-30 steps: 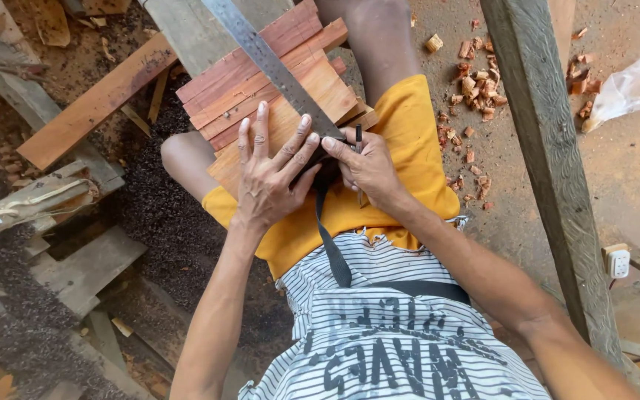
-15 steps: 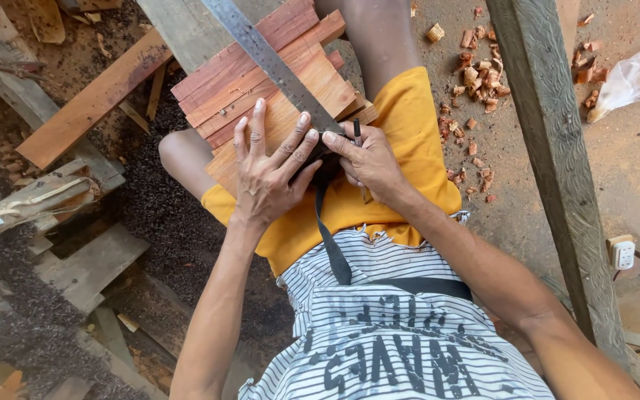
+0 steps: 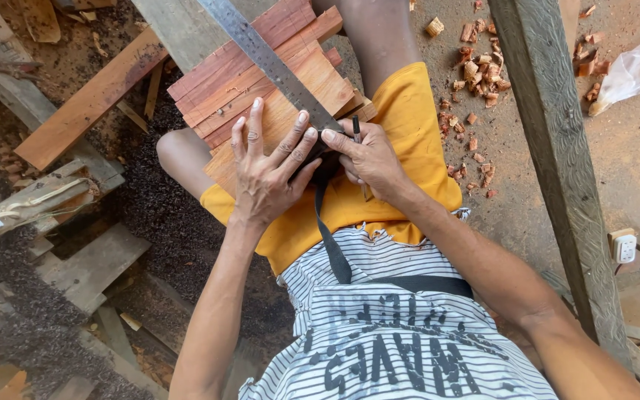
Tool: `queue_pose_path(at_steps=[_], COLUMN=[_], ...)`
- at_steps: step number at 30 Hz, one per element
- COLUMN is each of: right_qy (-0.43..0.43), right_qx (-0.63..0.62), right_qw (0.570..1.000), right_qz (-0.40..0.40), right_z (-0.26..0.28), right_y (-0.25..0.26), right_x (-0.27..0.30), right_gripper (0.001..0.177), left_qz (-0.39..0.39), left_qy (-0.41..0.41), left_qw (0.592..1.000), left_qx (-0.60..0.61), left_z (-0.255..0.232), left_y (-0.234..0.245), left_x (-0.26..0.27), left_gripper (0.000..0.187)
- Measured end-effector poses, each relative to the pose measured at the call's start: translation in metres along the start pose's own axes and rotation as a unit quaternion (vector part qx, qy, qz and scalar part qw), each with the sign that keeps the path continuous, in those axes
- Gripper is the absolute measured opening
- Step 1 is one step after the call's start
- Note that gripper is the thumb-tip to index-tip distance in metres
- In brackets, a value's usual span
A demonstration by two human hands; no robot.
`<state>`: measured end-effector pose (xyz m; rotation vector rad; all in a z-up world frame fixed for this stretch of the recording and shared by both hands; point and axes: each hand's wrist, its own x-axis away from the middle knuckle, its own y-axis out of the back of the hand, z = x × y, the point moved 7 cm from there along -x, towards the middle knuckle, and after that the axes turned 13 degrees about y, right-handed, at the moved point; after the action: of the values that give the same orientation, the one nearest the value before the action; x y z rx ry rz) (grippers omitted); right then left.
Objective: The recorder is using a square ruler and a pen to mark lines on a stack of small wooden blocks for a woodworking project.
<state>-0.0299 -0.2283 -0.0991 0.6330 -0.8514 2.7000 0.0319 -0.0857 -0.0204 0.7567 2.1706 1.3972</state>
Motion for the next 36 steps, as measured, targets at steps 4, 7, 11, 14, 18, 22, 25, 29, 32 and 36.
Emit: queue_pose_path(at_steps=[4, 7, 11, 14, 18, 22, 25, 29, 32, 36], right_qy=[-0.004, -0.005, -0.007, -0.005, -0.006, 0.368, 0.386, 0.442, 0.452, 0.446], right_qx=[0.002, -0.001, -0.002, 0.003, 0.041, 0.274, 0.336, 0.407, 0.428, 0.444], right_qw=[1.0, 1.0, 1.0, 1.0, 0.999, 0.888, 0.859, 0.798, 0.78, 0.771], right_qz=[-0.003, -0.001, -0.001, 0.003, -0.003, -0.039, -0.028, 0.043, 0.07, 0.097], right_z=[0.0, 0.0, 0.002, 0.003, 0.024, 0.126, 0.143, 0.147, 0.14, 0.144], right_y=[0.0, 0.001, 0.0, -0.001, 0.007, 0.01, -0.003, -0.045, -0.054, -0.055], right_x=[0.0, 0.0, 0.0, 0.0, 0.013, 0.033, 0.018, -0.019, -0.03, -0.016], right_gripper=[0.021, 0.022, 0.022, 0.022, 0.026, 0.038, 0.031, 0.012, 0.009, 0.009], left_qz=[-0.001, 0.0, 0.002, 0.002, -0.012, -0.014, -0.016, -0.02, -0.023, -0.021], left_qy=[-0.001, -0.001, 0.002, 0.001, 0.003, 0.004, -0.003, 0.004, 0.004, 0.008], left_qw=[1.0, 1.0, 1.0, 1.0, 1.0, 1.0, 1.0, 0.999, 0.999, 0.999], left_qx=[-0.001, -0.003, -0.002, 0.0, 0.001, 0.013, 0.026, 0.027, 0.031, 0.028], left_z=[0.0, 0.0, 0.0, -0.001, -0.005, -0.006, -0.008, -0.008, -0.008, -0.007], left_y=[0.0, 0.0, 0.0, 0.001, 0.007, 0.015, 0.015, 0.016, 0.015, 0.016], left_x=[0.0, 0.0, -0.001, -0.001, -0.004, -0.008, -0.009, -0.008, -0.009, -0.006], left_gripper=[0.049, 0.049, 0.048, 0.048, 0.047, 0.045, 0.046, 0.047, 0.045, 0.046])
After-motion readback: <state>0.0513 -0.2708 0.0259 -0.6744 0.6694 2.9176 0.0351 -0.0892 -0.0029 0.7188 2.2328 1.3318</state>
